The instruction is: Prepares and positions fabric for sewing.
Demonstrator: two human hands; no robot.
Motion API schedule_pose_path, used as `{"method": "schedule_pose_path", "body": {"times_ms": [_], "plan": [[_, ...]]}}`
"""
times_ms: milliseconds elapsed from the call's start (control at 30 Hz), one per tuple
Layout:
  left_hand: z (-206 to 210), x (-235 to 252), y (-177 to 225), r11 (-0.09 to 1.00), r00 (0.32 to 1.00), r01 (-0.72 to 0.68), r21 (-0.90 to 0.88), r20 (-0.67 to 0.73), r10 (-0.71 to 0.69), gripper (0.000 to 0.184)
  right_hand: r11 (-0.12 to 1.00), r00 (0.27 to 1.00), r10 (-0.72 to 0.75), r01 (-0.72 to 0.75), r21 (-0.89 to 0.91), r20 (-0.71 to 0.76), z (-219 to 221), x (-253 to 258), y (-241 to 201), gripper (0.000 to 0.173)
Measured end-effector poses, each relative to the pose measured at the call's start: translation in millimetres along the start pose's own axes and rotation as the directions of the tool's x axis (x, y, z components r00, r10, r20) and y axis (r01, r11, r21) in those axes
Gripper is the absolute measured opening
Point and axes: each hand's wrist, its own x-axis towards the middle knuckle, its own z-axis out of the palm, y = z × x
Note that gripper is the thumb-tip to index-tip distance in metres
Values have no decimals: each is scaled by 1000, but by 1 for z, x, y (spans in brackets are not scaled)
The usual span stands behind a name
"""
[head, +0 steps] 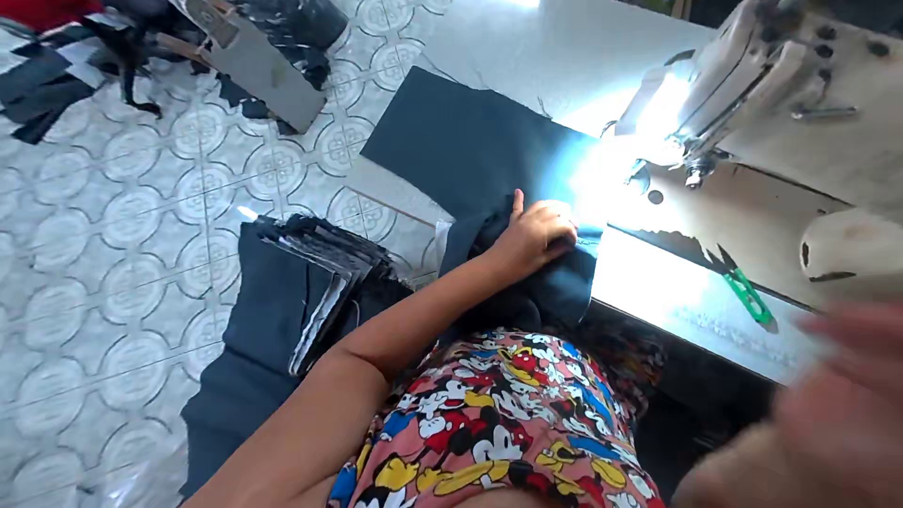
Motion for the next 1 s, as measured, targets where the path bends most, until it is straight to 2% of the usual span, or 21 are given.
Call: {"method": "schedule_pose_path", "body": {"times_ms": [33, 67, 133, 200, 267, 333, 400, 500, 600, 800, 1000], "plan": [[2, -7, 3, 998, 999, -49, 39, -21, 50, 8, 994, 999, -30, 25, -108, -43, 25, 9, 28, 17], [5, -12, 6, 993, 996, -79, 83, -31, 82, 9, 977, 1000, 5, -11, -212, -26, 48, 15, 53, 22], [7, -18, 7, 982, 990, -116, 151, -57, 126, 13, 889, 980, 184, -134, -439, 74, 84, 13, 88, 30], [3, -21, 8, 973, 986, -146, 178, -58, 159, 16, 764, 964, 231, -95, -638, 134, 112, -3, 114, 33], [-8, -19, 12, 970, 987, -160, 182, 31, 157, 17, 655, 976, 182, -28, -755, 122, 130, -21, 128, 37], [-17, -12, 13, 972, 979, -174, 159, 138, 152, 17, 630, 989, 119, -4, -776, 92, 134, -30, 133, 42], [-23, -2, 13, 960, 956, -224, 165, 229, 184, 19, 653, 992, 94, 1, -757, 82, 129, -34, 138, 48], [-21, 17, 12, 916, 880, -371, 151, 372, 295, 32, 693, 996, 70, -7, -721, 58, 125, -34, 142, 52], [-13, 33, 7, 862, 829, -491, 129, 375, 416, 28, 694, 999, 39, -11, -720, 23, 126, -35, 144, 56], [-12, 46, -4, 765, 756, -624, 162, 375, 537, 26, 675, 998, 57, -33, -737, 8, 127, -36, 146, 53], [-34, 41, -12, 710, 705, -680, 180, 426, 567, 29, 605, 999, 48, -30, -795, 0, 132, -36, 145, 47]]}}
